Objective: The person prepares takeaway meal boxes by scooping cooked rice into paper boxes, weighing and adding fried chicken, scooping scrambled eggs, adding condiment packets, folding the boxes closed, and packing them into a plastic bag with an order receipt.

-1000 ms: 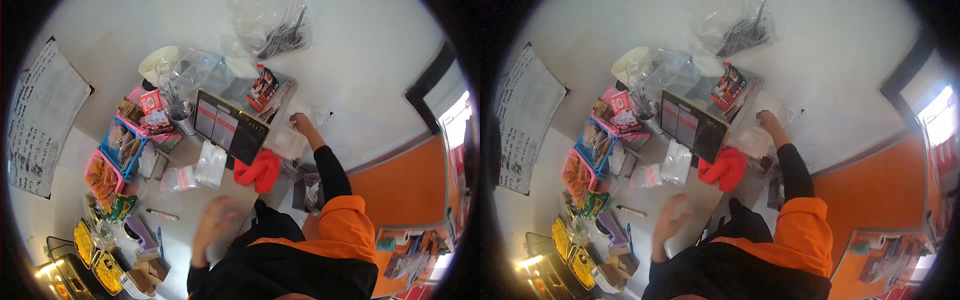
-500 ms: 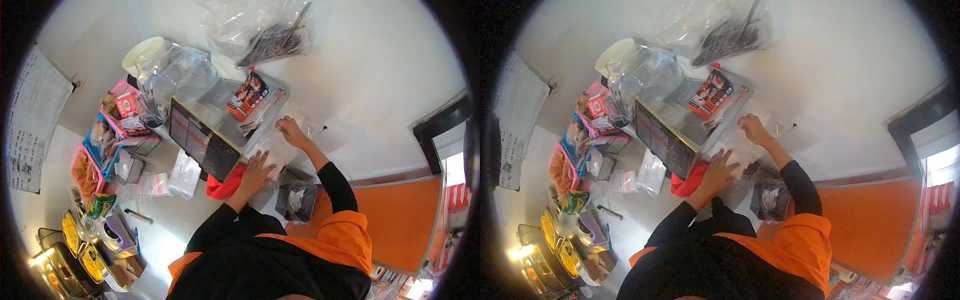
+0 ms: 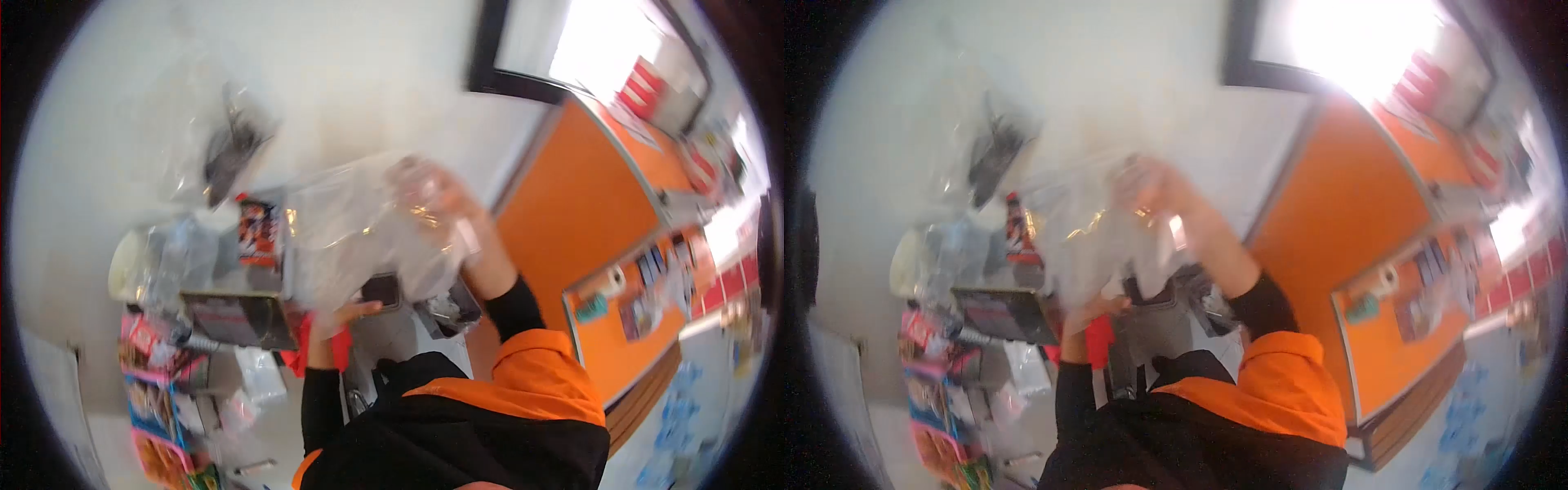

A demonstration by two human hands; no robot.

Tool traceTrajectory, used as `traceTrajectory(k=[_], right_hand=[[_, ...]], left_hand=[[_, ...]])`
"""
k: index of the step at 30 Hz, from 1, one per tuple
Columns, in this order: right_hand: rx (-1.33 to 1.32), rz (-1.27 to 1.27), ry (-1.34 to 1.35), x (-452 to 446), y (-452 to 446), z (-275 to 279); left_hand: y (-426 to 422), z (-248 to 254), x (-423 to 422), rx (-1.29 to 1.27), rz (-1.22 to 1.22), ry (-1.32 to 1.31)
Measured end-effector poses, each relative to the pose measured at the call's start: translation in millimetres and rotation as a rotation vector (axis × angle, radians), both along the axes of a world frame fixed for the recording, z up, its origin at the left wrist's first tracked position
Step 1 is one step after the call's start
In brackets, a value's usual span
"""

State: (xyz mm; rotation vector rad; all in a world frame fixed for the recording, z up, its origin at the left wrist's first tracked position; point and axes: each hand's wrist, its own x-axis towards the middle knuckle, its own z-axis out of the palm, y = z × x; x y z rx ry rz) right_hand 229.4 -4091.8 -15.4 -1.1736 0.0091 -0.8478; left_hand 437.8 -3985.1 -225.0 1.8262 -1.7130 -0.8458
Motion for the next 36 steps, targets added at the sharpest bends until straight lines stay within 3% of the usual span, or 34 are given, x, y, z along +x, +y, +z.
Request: traceTrajectory(k=[6, 10, 12, 13, 16, 19, 22, 25, 28, 31, 34, 36], right_hand=[[0.331, -0.121, -0.065, -41.5, 131.7, -34.4], [0.267, -0.312, -0.11, -75.0, 215.5, -52.6], [0.286, -0.337, -0.122, -88.6, 253.1, -65.9], [0.265, -0.364, -0.067, -94.3, 270.9, -69.4], [0.146, -0.414, 0.066, -111.2, 304.8, -78.1], [-0.075, -0.433, 0.188, -129.5, 330.5, -83.8], [-0.181, -0.449, 0.322, -150.8, 356.1, -65.4], [-0.15, -0.435, 0.102, -161.4, 368.2, -57.1], [-0.134, -0.385, 0.137, -190.6, 374.9, -62.2], [-0.057, -0.346, 0.207, -218.2, 385.4, -65.9], [-0.425, -0.79, 0.831, -249.6, 375.4, -102.6], [-0.675, -1.096, 1.212, -261.4, 388.7, -108.0]], left_hand=[[97.4, 88.4, -20.4, -0.313, 0.03, 1.011], [190.4, 141.8, -30.1, -0.362, -0.083, 1.362], [229.5, 135.2, -35.4, -0.3, -0.107, 1.371], [242.0, 98.6, -11.6, -0.141, -0.105, 1.125], [280.5, 76.6, -29.2, -0.139, 0.009, 1.404], [305.8, 69.0, -42.2, 0.033, 0.199, 1.658], [316.1, 32.7, -57.2, 0.121, 0.159, 1.38], [336.7, 23.6, -67.2, 0.225, 0.192, 1.392], [360.3, 29.5, -82.2, 0.009, 0.277, 1.441], [365.9, 29.2, -96.6, -0.015, 0.193, 1.452], [370.6, 26.6, -122.5, -0.134, 0.219, 1.345], [378.4, 50.6, -171.2, -0.164, 0.601, 1.219]])
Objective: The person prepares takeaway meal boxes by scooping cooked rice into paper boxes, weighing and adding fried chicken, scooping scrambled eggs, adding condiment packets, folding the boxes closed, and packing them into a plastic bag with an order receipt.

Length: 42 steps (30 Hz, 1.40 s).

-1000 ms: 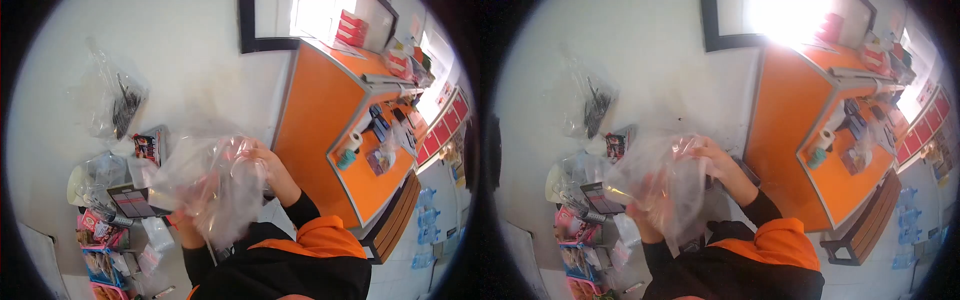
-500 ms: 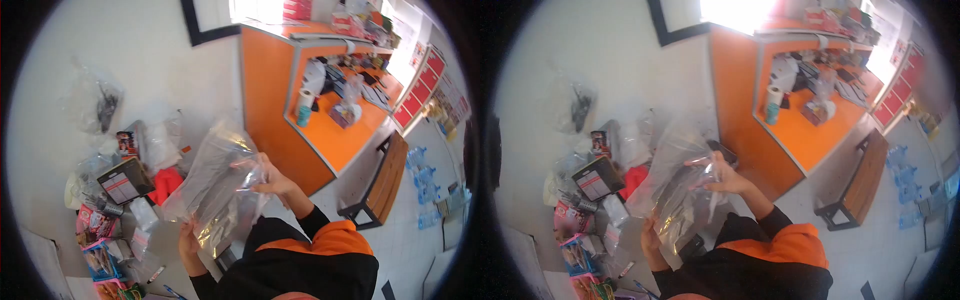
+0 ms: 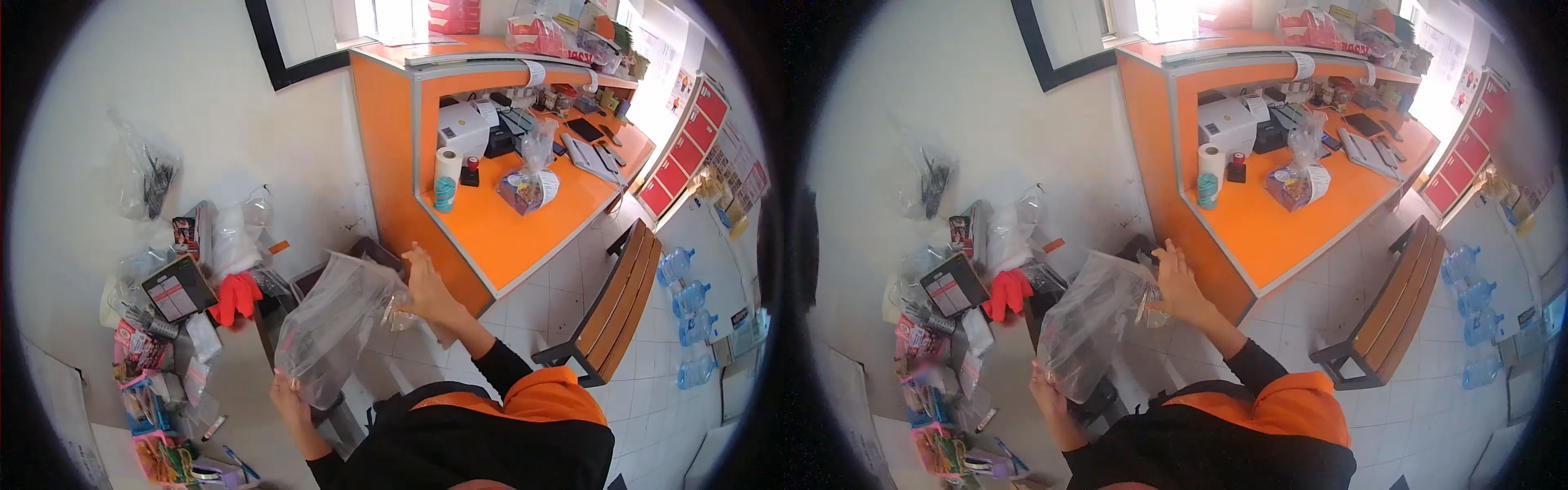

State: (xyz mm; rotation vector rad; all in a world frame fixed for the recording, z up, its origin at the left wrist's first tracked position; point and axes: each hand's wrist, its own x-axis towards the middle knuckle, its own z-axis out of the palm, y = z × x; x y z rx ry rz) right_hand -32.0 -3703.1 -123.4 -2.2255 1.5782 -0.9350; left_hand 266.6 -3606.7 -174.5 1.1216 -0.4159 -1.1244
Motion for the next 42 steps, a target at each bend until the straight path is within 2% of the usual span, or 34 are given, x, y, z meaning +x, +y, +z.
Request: traceTrajectory(k=[1, 3, 4, 5, 7, 9, 11, 12, 15, 17, 18, 19, 20, 22, 23, 25, 26, 28, 29, 32, 33, 34, 36, 37, 38, 40, 41, 42], right_hand=[[-0.105, -0.151, 0.199, -2.5, 9.0, -3.1], [-0.158, 0.122, -0.305, -4.8, 19.6, -29.3], [0.153, 0.217, -0.47, 0.3, 32.4, -35.1], [0.468, 0.31, -0.63, 8.7, 46.8, -40.6], [0.477, 0.398, -0.718, 29.4, 75.3, -52.7], [0.748, 0.534, -0.766, 36.7, 93.0, -55.9], [0.58, 0.462, -0.803, 44.6, 109.0, -62.8], [0.494, 0.424, -0.821, 44.7, 114.7, -64.3], [0.493, 0.562, -0.728, 35.1, 125.3, -59.8], [0.757, 0.637, -0.962, 42.9, 123.9, -92.3], [0.89, 0.67, -1.08, 45.4, 124.3, -103.6], [1.311, 0.596, -1.482, 38.0, 115.1, -94.8], [1.463, 0.527, -1.623, 28.1, 106.8, -82.4], [1.775, 0.357, -1.891, 13.0, 99.2, -64.5], [1.578, 0.437, -1.681, 15.1, 100.8, -64.5], [1.174, 0.562, -1.252, 25.7, 101.5, -65.3], [0.997, 0.591, -1.202, 33.3, 102.7, -69.8], [0.652, 0.633, -1.087, 51.6, 101.4, -90.6], [0.374, 0.498, -0.956, 65.8, 95.6, -102.6], [1.055, 0.456, -1.246, 95.1, 56.5, -167.0], [1.0, 0.338, -1.186, 104.1, 42.3, -201.6], [0.838, 0.226, -1.037, 107.3, 35.9, -213.5], [0.45, -0.031, -0.619, 106.0, 25.4, -225.6], [0.625, -0.227, -0.787, 102.1, 12.4, -238.9], [0.798, -0.428, -0.948, 97.9, -4.1, -250.7], [1.167, -0.639, -2.042, 89.9, -8.4, -205.8], [0.901, -0.45, -1.699, 112.7, -28.9, -236.6], [0.689, -0.267, -1.352, 128.0, -30.8, -231.2]], left_hand=[[5.2, 11.2, -23.2, 0.11, 0.147, -0.039], [19.0, -5.6, -45.0, -0.05, 0.037, -0.093], [28.3, -15.6, -54.0, -0.126, -0.019, -0.121], [37.9, -22.2, -62.4, -0.06, -0.03, -0.172], [54.1, -31.1, -82.4, 0.071, -0.052, -0.269], [61.0, -19.2, -117.5, 0.002, -0.047, -0.46], [64.4, -7.3, -146.3, -0.083, 0.013, -0.58], [68.7, -10.0, -148.9, -0.048, 0.024, -0.601], [81.9, -30.9, -152.8, 0.019, 0.062, -0.676], [87.4, -45.3, -159.3, 0.021, 0.089, -0.746], [98.4, -53.6, -145.5, 0.099, 0.072, -0.731], [110.2, -61.3, -116.7, 0.173, 0.056, -0.716], [113.4, -63.4, -96.5, 0.243, 0.043, -0.699], [116.3, -29.5, -84.6, 0.06, 0.061, -0.422], [117.9, -12.7, -83.7, -0.027, 0.068, -0.284], [102.6, 6.8, -98.2, -0.044, 0.164, -0.209], [98.1, 13.1, -105.6, -0.051, 0.214, -0.171], [96.6, 13.6, -121.3, -0.043, 0.136, -0.097], [90.7, 8.3, -132.5, -0.046, 0.126, -0.041], [99.7, -8.8, -158.6, -0.08, -0.048, 0.079], [103.6, -11.2, -163.5, -0.097, -0.128, 0.109], [106.8, -5.6, -167.1, -0.058, -0.159, 0.073], [122.1, 20.8, -171.0, 0.026, -0.214, 0.008], [134.0, 32.3, -167.2, -0.047, -0.211, -0.015], [142.8, 50.6, -160.5, 0.036, -0.301, -0.231], [168.1, 80.1, -142.8, 0.244, -0.456, -0.66], [179.4, 59.8, -132.5, 0.022, -0.281, -0.622], [190.8, 49.0, -114.2, 0.025, -0.099, -0.513]])
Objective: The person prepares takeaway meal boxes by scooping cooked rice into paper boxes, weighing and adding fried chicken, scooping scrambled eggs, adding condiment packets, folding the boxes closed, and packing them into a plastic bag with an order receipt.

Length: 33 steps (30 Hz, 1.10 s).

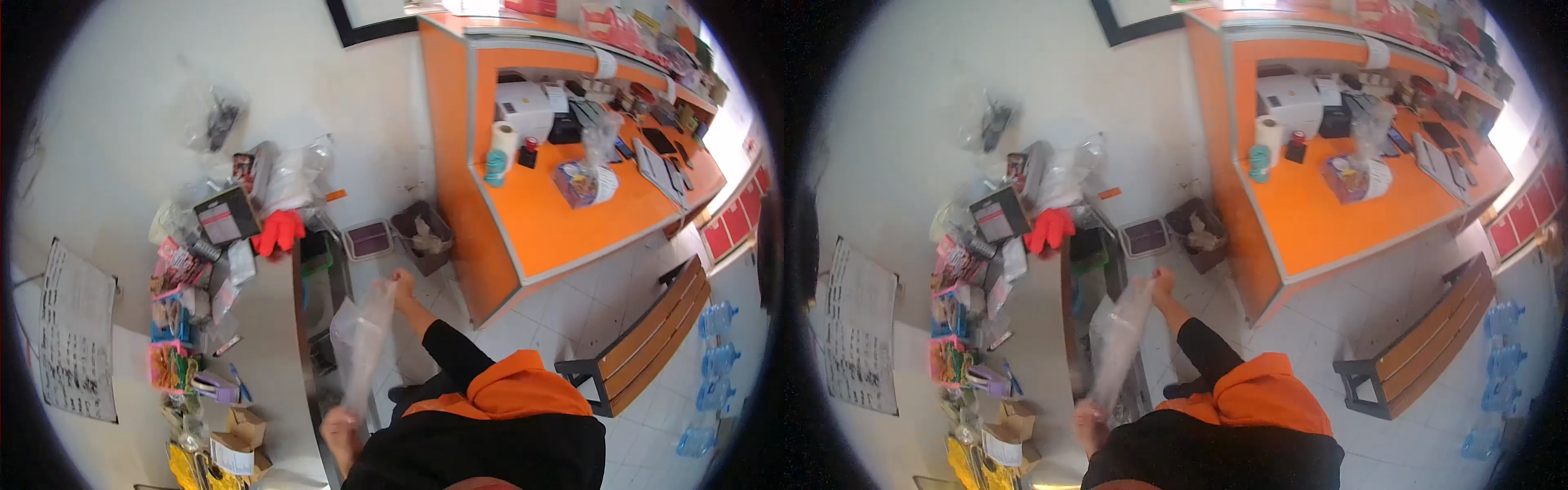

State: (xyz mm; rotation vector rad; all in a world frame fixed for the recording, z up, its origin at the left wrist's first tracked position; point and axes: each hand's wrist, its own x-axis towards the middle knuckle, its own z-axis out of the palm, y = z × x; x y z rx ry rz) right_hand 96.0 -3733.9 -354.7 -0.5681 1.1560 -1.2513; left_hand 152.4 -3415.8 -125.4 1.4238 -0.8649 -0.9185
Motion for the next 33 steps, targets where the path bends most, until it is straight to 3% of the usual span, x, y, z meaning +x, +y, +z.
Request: traceTrajectory(k=[1, 2, 4, 6, 7, 10, 11, 12, 14, 17, 19, 20, 23, 25, 27, 29, 30, 32, 33], right_hand=[[-0.251, 0.027, 0.345, 15.3, -1.4, 5.3], [-0.493, 0.102, 0.667, 20.5, 13.4, 79.2], [-0.763, 0.197, 0.538, 58.1, 39.0, 144.4], [-0.947, 0.368, 0.511, 92.3, 70.1, 193.3], [-1.002, 0.476, 0.555, 109.5, 89.4, 210.7], [-1.168, 0.764, 0.632, 158.7, 148.1, 244.6], [-1.234, 0.782, 0.634, 174.3, 162.4, 247.1], [-1.304, 0.784, 0.631, 187.5, 177.5, 250.8], [-1.762, 0.47, 0.624, 204.4, 198.2, 277.9], [-2.23, 0.58, 0.254, 205.9, 198.7, 197.8], [-1.717, 1.402, 0.506, 209.2, 184.4, 149.1], [-1.381, 1.743, 0.631, 212.2, 172.3, 128.6], [-1.712, 1.845, 1.045, 227.8, 115.9, 82.4], [-1.738, 2.036, 1.108, 229.6, 90.6, 70.9], [-1.814, 2.193, 1.216, 236.4, 86.5, 76.9], [-1.965, 2.302, 1.381, 251.6, 118.8, 145.8], [-1.773, 2.597, 1.37, 268.8, 118.1, 141.2], [-1.284, 3.148, 1.309, 300.6, 114.1, 126.9], [-1.444, 3.048, 1.251, 306.1, 111.1, 134.1]], left_hand=[[14.4, -7.9, 23.4, -0.037, 0.187, 0.116], [26.7, -16.4, 42.3, -0.079, 0.394, 0.235], [33.0, -28.6, 72.6, 0.066, 0.859, -0.282], [36.1, -39.2, 92.9, 0.249, 0.939, -1.055], [15.9, 4.0, 78.9, 0.273, 0.897, -1.066], [-21.2, -2.9, 93.2, 0.086, 0.774, -1.223], [-33.7, -38.2, 125.2, -0.067, 0.809, -1.187], [-35.9, -38.8, 144.4, -0.096, 0.889, -0.901], [-26.1, -35.1, 179.1, -0.215, 0.964, -0.425], [-0.5, -40.8, 196.3, -0.453, 0.893, 0.259], [26.1, -41.5, 191.1, -0.609, 0.73, 0.856], [38.7, -42.8, 189.7, -0.579, 0.777, 0.815], [80.0, -44.2, 186.3, -0.476, 0.898, 0.673], [87.2, -40.8, 182.8, -0.403, 0.976, 0.583], [74.7, -4.9, 179.1, 0.203, 1.317, -0.486], [50.0, 5.5, 175.4, 0.272, 1.159, -0.85], [24.0, -1.9, 174.2, 0.017, 0.948, -0.661], [-23.4, -29.6, 182.8, 0.265, 0.434, -0.522], [-37.0, -39.6, 199.6, 0.555, 0.294, -0.474]])
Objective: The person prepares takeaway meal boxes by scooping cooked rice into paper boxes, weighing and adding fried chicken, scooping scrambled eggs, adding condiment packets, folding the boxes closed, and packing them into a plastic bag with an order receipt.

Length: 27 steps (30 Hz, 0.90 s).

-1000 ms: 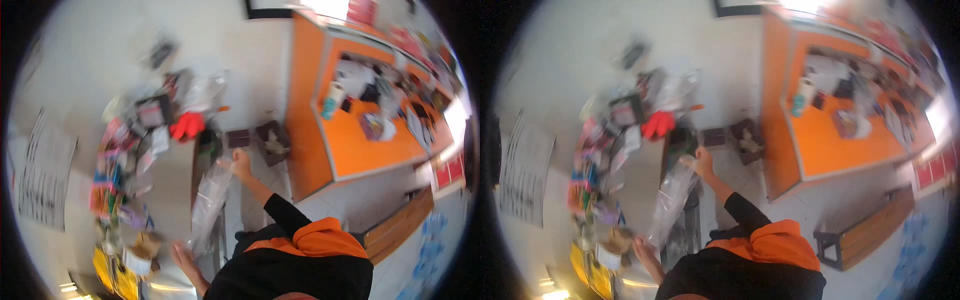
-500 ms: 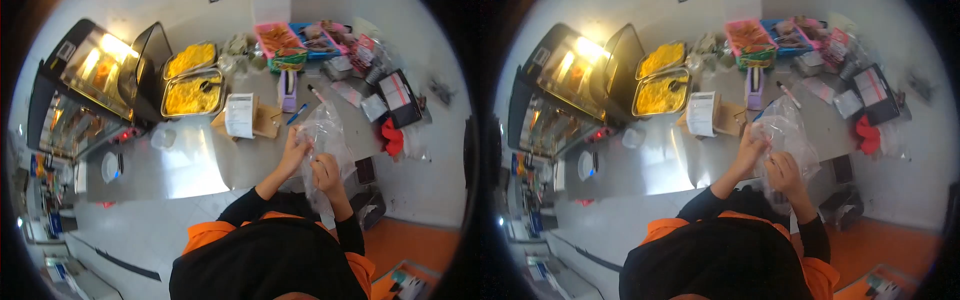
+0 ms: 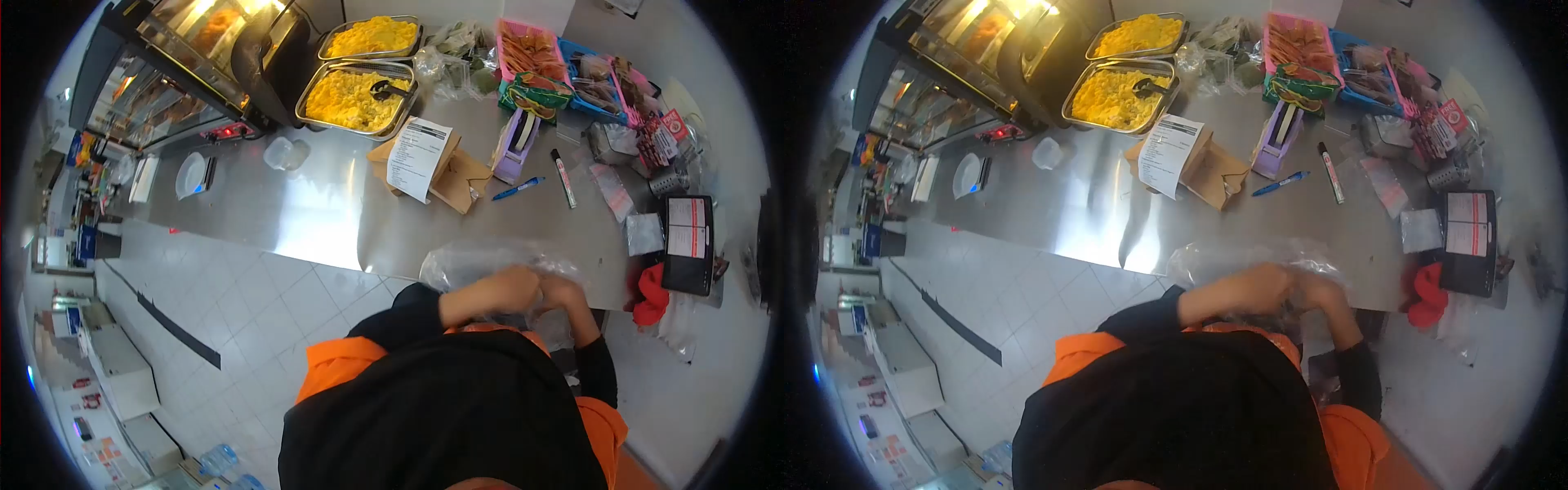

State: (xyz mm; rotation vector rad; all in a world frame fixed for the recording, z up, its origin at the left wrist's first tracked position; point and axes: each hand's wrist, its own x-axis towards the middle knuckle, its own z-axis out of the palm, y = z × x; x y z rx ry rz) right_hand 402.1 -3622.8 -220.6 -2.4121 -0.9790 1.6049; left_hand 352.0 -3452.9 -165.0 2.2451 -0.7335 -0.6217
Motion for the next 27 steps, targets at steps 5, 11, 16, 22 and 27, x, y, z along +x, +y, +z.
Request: traceTrajectory(k=[5, 11, 16, 22, 27], right_hand=[[0.032, -0.306, -0.354, 51.5, -53.7, -12.0], [0.027, -0.3, -0.379, 72.3, -82.9, 6.4], [0.299, -0.147, -0.225, 52.9, -91.7, 4.0], [0.931, -0.23, 0.573, 131.0, -96.1, 39.1], [0.995, -0.386, -1.096, 280.9, -112.9, 63.7]], left_hand=[[-12.7, -100.2, 31.4, 0.156, 0.125, 0.19], [-7.2, -106.4, 18.0, 0.289, 0.084, 0.077], [-0.4, -63.9, 59.1, 0.508, 0.174, 0.043], [-17.1, -86.1, 67.3, 0.871, 0.119, -0.039], [-32.7, -53.6, 85.8, 0.56, -0.094, 0.388]])
